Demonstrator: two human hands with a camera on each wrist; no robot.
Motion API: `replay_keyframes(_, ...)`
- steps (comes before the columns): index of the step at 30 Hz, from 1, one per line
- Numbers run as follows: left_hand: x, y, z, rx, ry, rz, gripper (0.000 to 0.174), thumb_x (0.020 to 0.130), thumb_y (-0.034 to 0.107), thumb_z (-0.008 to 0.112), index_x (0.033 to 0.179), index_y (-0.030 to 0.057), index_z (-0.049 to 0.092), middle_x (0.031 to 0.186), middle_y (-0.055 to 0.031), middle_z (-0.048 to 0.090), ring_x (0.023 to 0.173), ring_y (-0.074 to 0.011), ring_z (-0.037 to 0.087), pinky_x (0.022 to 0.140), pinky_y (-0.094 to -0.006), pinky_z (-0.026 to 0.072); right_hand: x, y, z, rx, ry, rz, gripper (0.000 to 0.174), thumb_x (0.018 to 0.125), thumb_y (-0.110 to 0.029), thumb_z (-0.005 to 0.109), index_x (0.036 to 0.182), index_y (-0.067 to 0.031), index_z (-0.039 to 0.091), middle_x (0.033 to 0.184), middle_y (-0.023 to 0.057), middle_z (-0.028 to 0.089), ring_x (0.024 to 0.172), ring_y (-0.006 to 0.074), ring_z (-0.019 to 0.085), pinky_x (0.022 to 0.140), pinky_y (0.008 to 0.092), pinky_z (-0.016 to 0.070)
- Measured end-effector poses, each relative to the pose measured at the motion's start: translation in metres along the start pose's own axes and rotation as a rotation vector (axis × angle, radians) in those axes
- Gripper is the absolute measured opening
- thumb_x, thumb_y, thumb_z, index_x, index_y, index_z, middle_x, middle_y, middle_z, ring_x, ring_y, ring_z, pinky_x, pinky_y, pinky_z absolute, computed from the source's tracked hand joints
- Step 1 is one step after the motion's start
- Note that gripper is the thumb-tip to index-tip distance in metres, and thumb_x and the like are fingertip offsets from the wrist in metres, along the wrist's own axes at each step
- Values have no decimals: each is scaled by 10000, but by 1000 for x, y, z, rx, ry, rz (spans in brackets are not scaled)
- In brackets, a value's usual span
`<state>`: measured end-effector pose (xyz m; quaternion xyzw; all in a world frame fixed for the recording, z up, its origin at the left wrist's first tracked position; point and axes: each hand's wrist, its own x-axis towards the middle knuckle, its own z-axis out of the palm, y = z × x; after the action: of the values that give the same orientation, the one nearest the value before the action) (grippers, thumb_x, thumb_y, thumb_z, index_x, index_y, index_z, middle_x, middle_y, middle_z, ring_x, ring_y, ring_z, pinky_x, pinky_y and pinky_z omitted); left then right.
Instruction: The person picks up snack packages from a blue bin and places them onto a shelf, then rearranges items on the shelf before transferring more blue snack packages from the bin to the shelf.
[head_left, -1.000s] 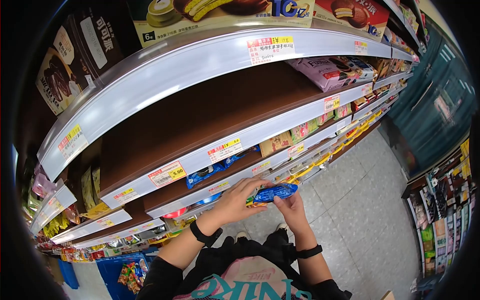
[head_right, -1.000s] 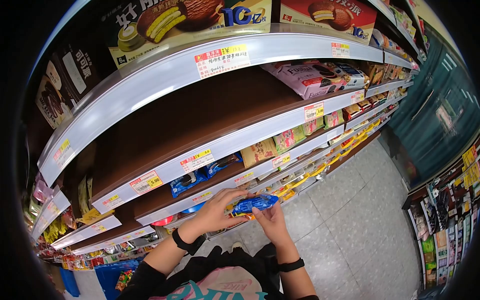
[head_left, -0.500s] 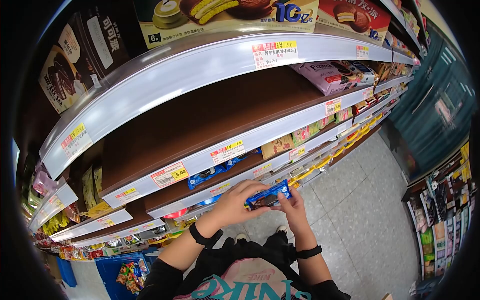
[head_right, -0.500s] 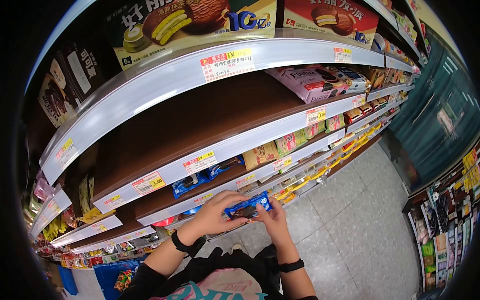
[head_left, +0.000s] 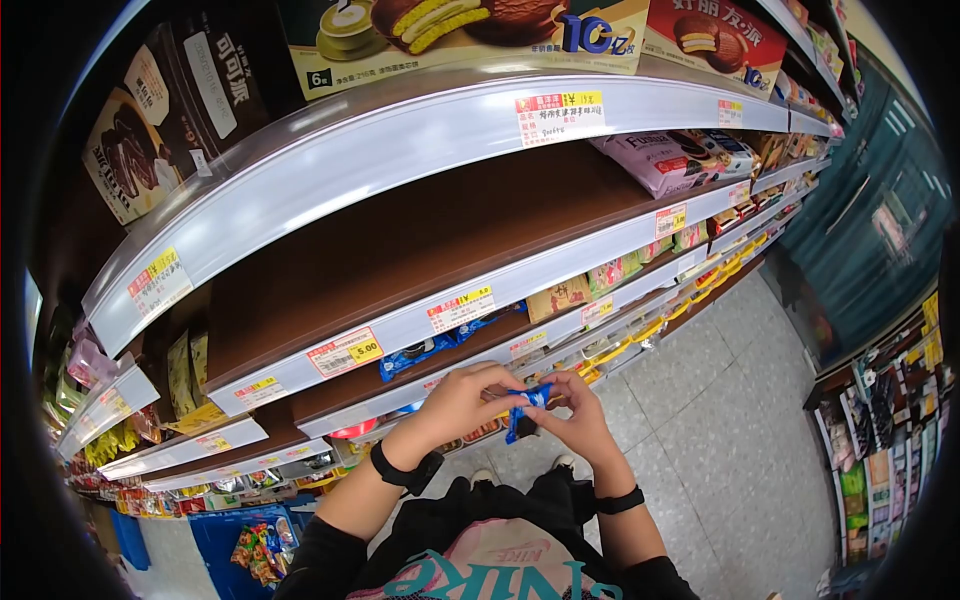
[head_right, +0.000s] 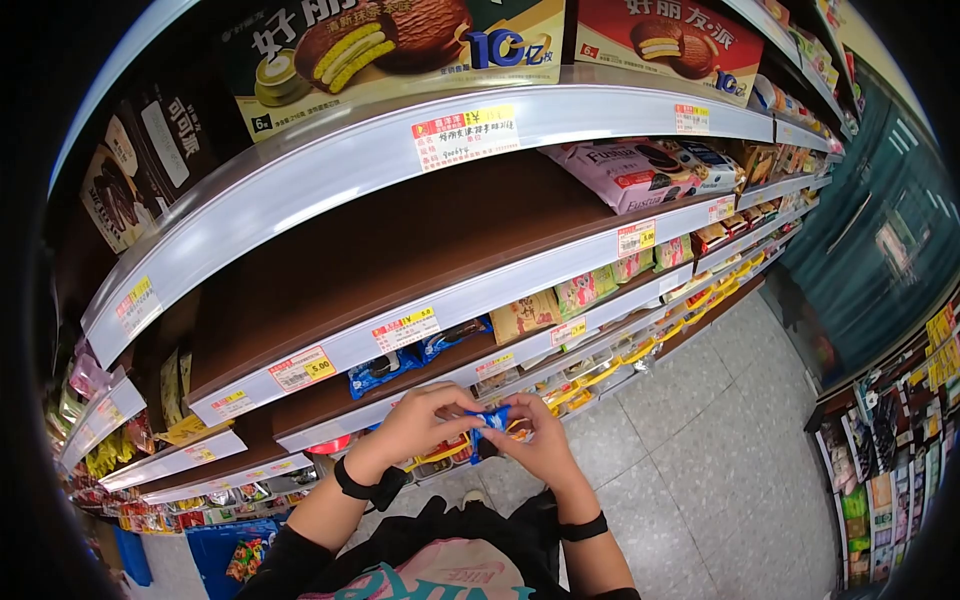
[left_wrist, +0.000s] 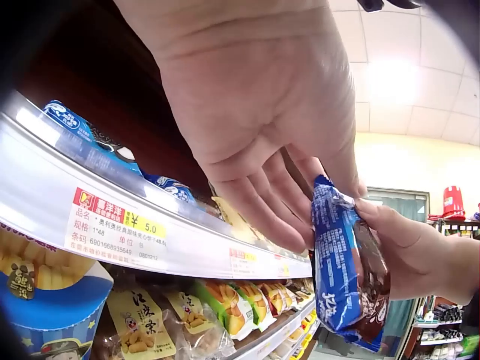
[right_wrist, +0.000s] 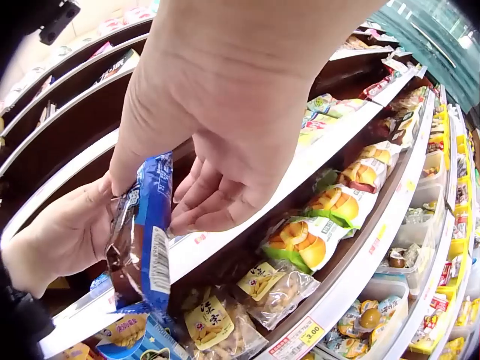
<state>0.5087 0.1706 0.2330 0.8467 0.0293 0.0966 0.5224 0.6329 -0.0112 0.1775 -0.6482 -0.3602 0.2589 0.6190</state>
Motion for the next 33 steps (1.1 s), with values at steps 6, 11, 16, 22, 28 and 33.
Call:
replay_keyframes(6, 2, -3, 7, -214, 507, 34, 128, 873, 20, 678, 935, -6, 570, 1060, -121, 653, 891, -158, 675, 729, -281, 579, 28, -34, 13, -55, 112, -223, 540, 762, -117, 811, 1204, -35, 513, 1094, 90, 628, 1000, 197, 617, 867, 335, 475)
replay_keyframes(11, 6, -17, 7, -440, 709, 25, 142, 888, 45, 668, 909, -40, 556, 1028, -159, 661, 918, -189, 682, 729, -295, 573, 59, -47, 15, -546, 155, -471, 471, 717, -82, 795, 1143, -52, 596, 1087, 124, 620, 1010, 309, 593, 860, 389, 479)
replay_keyframes(16, -15, -2, -17, 391, 696, -88, 173, 833, 185, 717, 914, 44, 657, 918, -173, 645, 909, -371, 596, 831, -433, 457, 94, -60, 9, -848, 7, -646, 422, 713, -90, 758, 1115, -79, 630, 1122, 104, 600, 1105, 326, 524, 904, 442, 429)
replay_keyframes(22, -47, -32, -36, 871, 773, 14, 228, 834, 186, 683, 1023, 60, 674, 1021, -180, 637, 1000, -368, 578, 915, -466, 412, 101, -56, 6, -894, -112, -598, 448, 740, -81, 727, 1180, -117, 646, 1214, 146, 535, 1172, 357, 477, 993, 452, 400)
replay_keyframes(28, -64, -48, -54, 838, 762, -121, 352, 828, 237, 711, 1082, 4, 641, 1100, -216, 631, 1036, -421, 574, 904, -495, 438, 106, -54, 13, -914, -39, -610, 403, 759, -72, 716, 1158, -99, 667, 1230, 164, 528, 1175, 386, 469, 990, 463, 403)
replay_keyframes(33, -61, -64, -58, 904, 789, -66, 348, 839, 250, 707, 1081, 8, 644, 1047, -202, 652, 956, -394, 616, 825, -464, 493, 109, -41, 20, -968, -27, -581, 400, 761, -76, 715, 1158, -86, 663, 1226, 170, 530, 1167, 389, 471, 995, 474, 400)
